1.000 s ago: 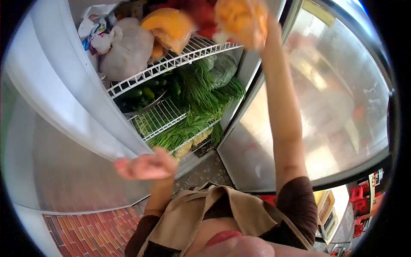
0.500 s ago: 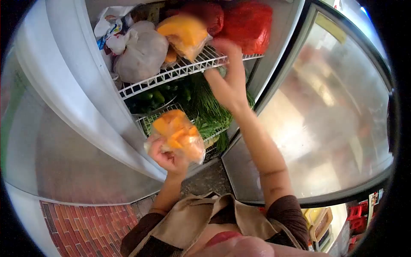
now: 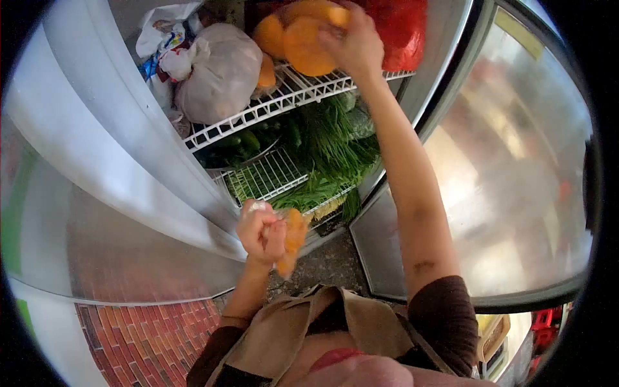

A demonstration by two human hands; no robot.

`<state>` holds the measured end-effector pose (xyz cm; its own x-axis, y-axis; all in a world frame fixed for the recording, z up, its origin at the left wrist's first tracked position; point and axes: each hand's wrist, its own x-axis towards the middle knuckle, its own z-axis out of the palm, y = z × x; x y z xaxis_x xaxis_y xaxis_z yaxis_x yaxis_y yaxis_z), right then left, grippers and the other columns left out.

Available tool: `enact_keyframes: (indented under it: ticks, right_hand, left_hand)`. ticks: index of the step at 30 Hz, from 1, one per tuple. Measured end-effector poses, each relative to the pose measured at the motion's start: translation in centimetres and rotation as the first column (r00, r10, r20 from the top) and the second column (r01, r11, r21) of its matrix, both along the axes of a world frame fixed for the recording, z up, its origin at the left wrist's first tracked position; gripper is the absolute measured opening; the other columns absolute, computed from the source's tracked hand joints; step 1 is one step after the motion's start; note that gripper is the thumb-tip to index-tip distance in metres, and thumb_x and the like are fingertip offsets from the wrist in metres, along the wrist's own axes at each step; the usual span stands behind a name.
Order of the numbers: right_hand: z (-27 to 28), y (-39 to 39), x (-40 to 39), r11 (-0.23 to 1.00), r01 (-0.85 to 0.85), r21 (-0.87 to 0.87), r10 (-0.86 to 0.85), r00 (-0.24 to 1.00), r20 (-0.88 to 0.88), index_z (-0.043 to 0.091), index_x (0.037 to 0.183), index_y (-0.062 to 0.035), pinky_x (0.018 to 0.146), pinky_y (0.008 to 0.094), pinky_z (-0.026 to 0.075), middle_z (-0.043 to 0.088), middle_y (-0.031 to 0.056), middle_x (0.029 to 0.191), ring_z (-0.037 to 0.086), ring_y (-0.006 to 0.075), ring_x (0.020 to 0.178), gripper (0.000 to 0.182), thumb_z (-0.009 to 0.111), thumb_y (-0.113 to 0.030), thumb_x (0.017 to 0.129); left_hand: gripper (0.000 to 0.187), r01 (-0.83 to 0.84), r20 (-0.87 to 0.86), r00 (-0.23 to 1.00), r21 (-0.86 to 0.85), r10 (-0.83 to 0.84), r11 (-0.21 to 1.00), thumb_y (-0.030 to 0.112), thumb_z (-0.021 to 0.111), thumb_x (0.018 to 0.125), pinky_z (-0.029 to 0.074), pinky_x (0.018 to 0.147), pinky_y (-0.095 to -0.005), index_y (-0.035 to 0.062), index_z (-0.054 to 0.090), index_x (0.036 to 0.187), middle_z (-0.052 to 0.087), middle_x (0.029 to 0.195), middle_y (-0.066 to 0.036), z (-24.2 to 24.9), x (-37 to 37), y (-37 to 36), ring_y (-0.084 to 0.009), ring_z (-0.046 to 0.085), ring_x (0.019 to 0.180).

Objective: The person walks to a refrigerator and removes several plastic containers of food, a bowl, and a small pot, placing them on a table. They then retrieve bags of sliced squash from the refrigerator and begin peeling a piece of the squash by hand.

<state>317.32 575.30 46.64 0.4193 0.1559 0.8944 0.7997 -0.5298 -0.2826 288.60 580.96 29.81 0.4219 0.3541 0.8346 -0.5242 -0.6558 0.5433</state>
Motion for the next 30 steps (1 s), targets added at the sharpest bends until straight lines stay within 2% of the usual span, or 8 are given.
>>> enact_keyframes:
  ticks: [5,7,9,13,18,25,29,30]
  right_hand:
    - [-3.1,-1.1,1.7,0.991,0.113,0.070,-0.108,0.992,-0.061,0.042,0.114,-0.0016,0.070,0.0455,0.046,0.053,0.0197,0.104,0.053,0.0378,0.090,0.064,0.066,-0.039,0.068]
    - [-3.1,-1.0,0.2,0.981,0.164,0.103,-0.166,0.986,0.008,0.042,0.113,-0.0006,0.070,0.0447,0.045,0.054,0.0198,0.101,0.051,0.0373,0.091,0.062,0.066,-0.037,0.068]
    - [-1.7,-0.6,-3.8,0.974,-0.047,0.220,-0.066,0.873,0.484,0.048,0.106,-0.0026,0.077,0.0469,0.042,0.056,0.0179,0.100,0.050,0.0390,0.096,0.053,0.067,-0.033,0.067]
    - [-2.6,5.6,-5.5,0.661,-0.597,-0.455,0.473,0.802,-0.364,0.055,0.105,-0.0026,0.076,0.0399,0.048,0.056,0.0194,0.107,0.057,0.0337,0.096,0.041,0.062,-0.027,0.073]
    - [-2.1,7.1,-6.7,0.819,-0.380,-0.429,0.238,0.907,-0.347,0.059,0.105,-0.0034,0.074,0.0416,0.050,0.061,0.0214,0.094,0.061,0.0337,0.087,0.039,0.060,-0.024,0.072]
    - [-2.9,2.4,-2.4,0.879,-0.476,-0.029,0.467,0.872,-0.142,0.065,0.089,-0.0028,0.067,0.0398,0.049,0.062,0.0205,0.076,0.061,0.0344,0.074,0.028,0.064,-0.024,0.070]
    - [-4.1,-5.0,-4.4,0.294,-0.420,0.858,0.953,0.059,-0.297,0.053,0.112,0.0039,0.069,0.0286,0.050,0.061,0.0054,0.096,0.059,0.0141,0.079,0.038,0.063,-0.016,0.081]
    - [-5.2,-6.3,-4.8,0.193,-0.329,0.924,0.969,-0.086,-0.233,0.051,0.114,0.0033,0.075,0.0284,0.049,0.059,0.0069,0.102,0.058,0.0133,0.086,0.037,0.061,-0.013,0.082]
  left_hand:
    - [0.022,-0.224,-0.144,0.965,-0.004,0.221,0.975,0.004,0.059,0.072,0.040,0.056,-0.0290,0.0030,0.062,0.094,0.052,0.067,-0.008,5.5,1.5,-0.3,-0.0215,0.049,0.058]
    - [0.028,-0.391,0.000,0.912,0.310,0.411,0.867,0.005,0.058,0.075,0.043,0.059,-0.0307,0.0079,0.061,0.103,0.054,0.081,-0.010,8.2,2.9,1.0,-0.0223,0.054,0.067]
    - [0.029,-0.591,-0.009,0.748,0.445,0.663,0.673,0.008,0.058,0.076,0.048,0.065,-0.0359,0.0146,0.061,0.104,0.052,0.100,-0.011,11.1,4.0,0.5,-0.0259,0.058,0.081]
    - [0.028,-0.564,-0.186,0.475,0.686,0.860,0.459,0.013,0.054,0.077,0.051,0.068,-0.0426,0.0180,0.060,0.104,0.047,0.112,-0.012,15.8,7.4,1.4,-0.0323,0.060,0.084]
    - [0.031,-0.475,-0.186,0.348,0.810,0.919,0.344,0.013,0.053,0.077,0.051,0.068,-0.0423,0.0199,0.058,0.107,0.045,0.112,-0.014,17.5,9.8,4.0,-0.0334,0.061,0.078]
    - [0.041,-0.650,-0.233,0.326,0.649,0.916,0.396,0.014,0.061,0.070,0.049,0.074,-0.0436,0.0183,0.057,0.110,0.049,0.106,-0.016,18.6,8.3,5.9,-0.0359,0.059,0.084]
    - [0.035,-0.578,0.029,0.641,0.676,0.767,0.457,0.014,0.060,0.075,0.047,0.079,-0.0360,0.0179,0.058,0.110,0.055,0.096,-0.012,17.4,7.7,10.2,-0.0280,0.058,0.093]
    - [0.030,-0.335,-0.186,0.907,0.224,0.378,0.915,0.014,0.057,0.080,0.046,0.079,-0.0321,0.0167,0.058,0.110,0.056,0.092,-0.008,17.9,7.2,8.6,-0.0232,0.056,0.093]
